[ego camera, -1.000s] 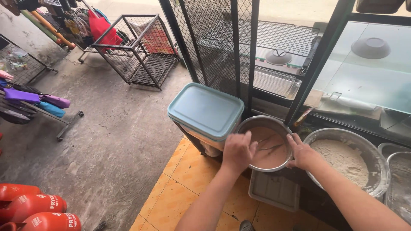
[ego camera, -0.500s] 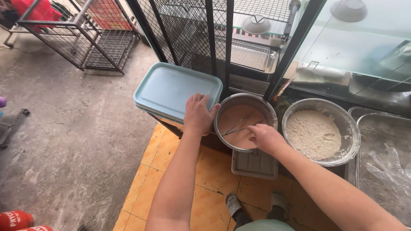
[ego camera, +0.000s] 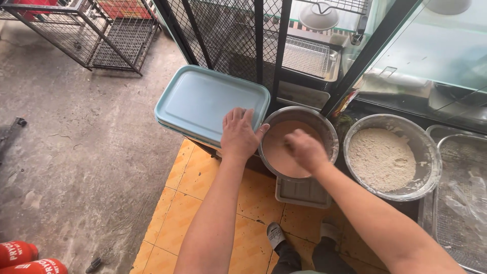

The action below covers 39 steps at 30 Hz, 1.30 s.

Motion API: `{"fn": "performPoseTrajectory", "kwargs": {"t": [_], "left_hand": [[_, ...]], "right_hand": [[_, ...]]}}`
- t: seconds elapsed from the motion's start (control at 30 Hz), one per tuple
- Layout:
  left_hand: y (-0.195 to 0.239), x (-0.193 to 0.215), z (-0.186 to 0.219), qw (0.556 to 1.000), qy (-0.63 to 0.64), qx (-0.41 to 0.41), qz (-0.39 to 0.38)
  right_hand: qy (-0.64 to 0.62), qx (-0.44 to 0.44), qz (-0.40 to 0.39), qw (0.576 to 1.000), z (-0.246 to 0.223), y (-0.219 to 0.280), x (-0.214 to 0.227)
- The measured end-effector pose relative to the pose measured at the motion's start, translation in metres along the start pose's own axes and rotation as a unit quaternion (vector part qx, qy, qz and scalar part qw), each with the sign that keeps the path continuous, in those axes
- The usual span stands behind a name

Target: The recorder is preparing chicken pieces by coating them in batter and flour, frying them in hot oil, and then transferring the cooked chicken to a display case.

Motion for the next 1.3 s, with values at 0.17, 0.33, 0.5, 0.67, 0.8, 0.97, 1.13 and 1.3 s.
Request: {"fn": "performPoseTrajectory", "kwargs": {"t": [0.17,0.33,0.5,0.67,0.8,0.97,1.13,1.3], "left_hand": [[0.000,0.002,0.000,1.000,0.000,0.001,-0.002],[0.000,0.008,0.005,1.000,-0.007,0.001,0.000],[0.000,0.005,0.007,1.000,-0.024,0.016,-0.009],[0.002,0.001,0.006,1.000,-0.026,0.015,0.002],[-0.002,-0.003,0.007,0.999,-0.025,0.031,0.010],[-0.003,-0.008,0.005,0.999,-0.025,0.040,0.005],[-0.004,-0.009,0.003,0.999,-0.028,0.040,0.011],[-0.004,-0.007,0.006,0.997,-0.028,0.065,-0.015]], "right_hand": [[-0.122,-0.120,0.180,0.969,0.037,0.019,0.071],[-0.079,-0.232,0.218,0.945,0.082,0.031,0.063],[-0.225,-0.245,0.104,0.937,0.082,0.023,0.062],[-0.368,-0.288,0.045,0.883,0.087,0.008,0.035],[-0.273,-0.186,0.059,0.942,0.074,-0.011,0.066],[-0.263,-0.171,0.069,0.947,0.067,-0.032,0.045],[-0.366,-0.169,-0.087,0.911,0.062,-0.022,0.041],[-0.282,-0.165,0.008,0.945,0.062,-0.004,0.096]]}}
Point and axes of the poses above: each hand's wrist, its own y-axis away from the middle knuckle, its own x-axis out of the back of the hand, z = x × y, the point moved 4 cm from there along -y, towards the middle knuckle, and after that the axes turned 13 degrees about -y, right-handed, at the moved point
